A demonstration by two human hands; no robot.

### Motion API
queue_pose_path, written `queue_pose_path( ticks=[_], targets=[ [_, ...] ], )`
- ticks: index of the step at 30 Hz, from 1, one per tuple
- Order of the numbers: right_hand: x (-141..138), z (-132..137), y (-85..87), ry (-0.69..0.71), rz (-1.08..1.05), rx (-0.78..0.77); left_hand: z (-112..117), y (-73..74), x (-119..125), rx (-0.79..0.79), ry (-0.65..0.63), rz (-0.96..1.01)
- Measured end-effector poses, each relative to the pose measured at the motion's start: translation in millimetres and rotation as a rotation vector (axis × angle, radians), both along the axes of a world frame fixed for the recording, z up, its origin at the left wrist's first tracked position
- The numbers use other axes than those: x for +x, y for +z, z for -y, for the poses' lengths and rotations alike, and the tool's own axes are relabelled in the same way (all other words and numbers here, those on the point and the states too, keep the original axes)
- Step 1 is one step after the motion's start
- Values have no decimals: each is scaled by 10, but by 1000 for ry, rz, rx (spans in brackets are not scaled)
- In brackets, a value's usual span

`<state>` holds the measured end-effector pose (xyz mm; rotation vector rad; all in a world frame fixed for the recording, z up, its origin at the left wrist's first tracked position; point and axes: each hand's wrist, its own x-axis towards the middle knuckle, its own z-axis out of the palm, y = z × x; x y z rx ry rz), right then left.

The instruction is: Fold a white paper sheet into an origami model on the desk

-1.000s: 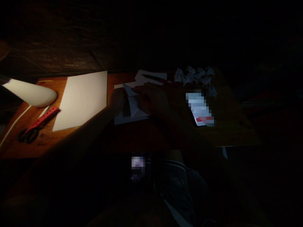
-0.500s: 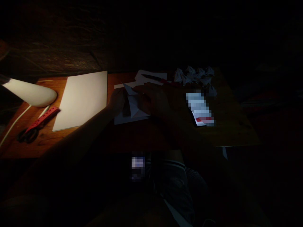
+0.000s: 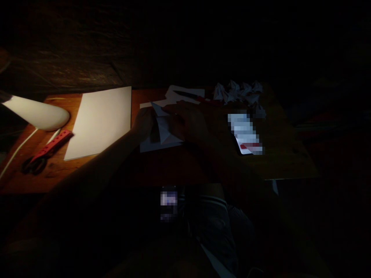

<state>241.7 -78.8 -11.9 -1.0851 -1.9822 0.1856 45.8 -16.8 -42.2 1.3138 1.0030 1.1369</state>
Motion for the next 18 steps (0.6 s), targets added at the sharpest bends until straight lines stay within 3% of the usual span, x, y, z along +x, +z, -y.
queue_pose_path(
  ticks=[11,18],
  targets=[
    [-7,24,38,5,-42,-53,27,38,7,6,-6,18],
    [34,-22,-27,-188,-175,-127,131,144,0,61,-94,-116]
  ],
)
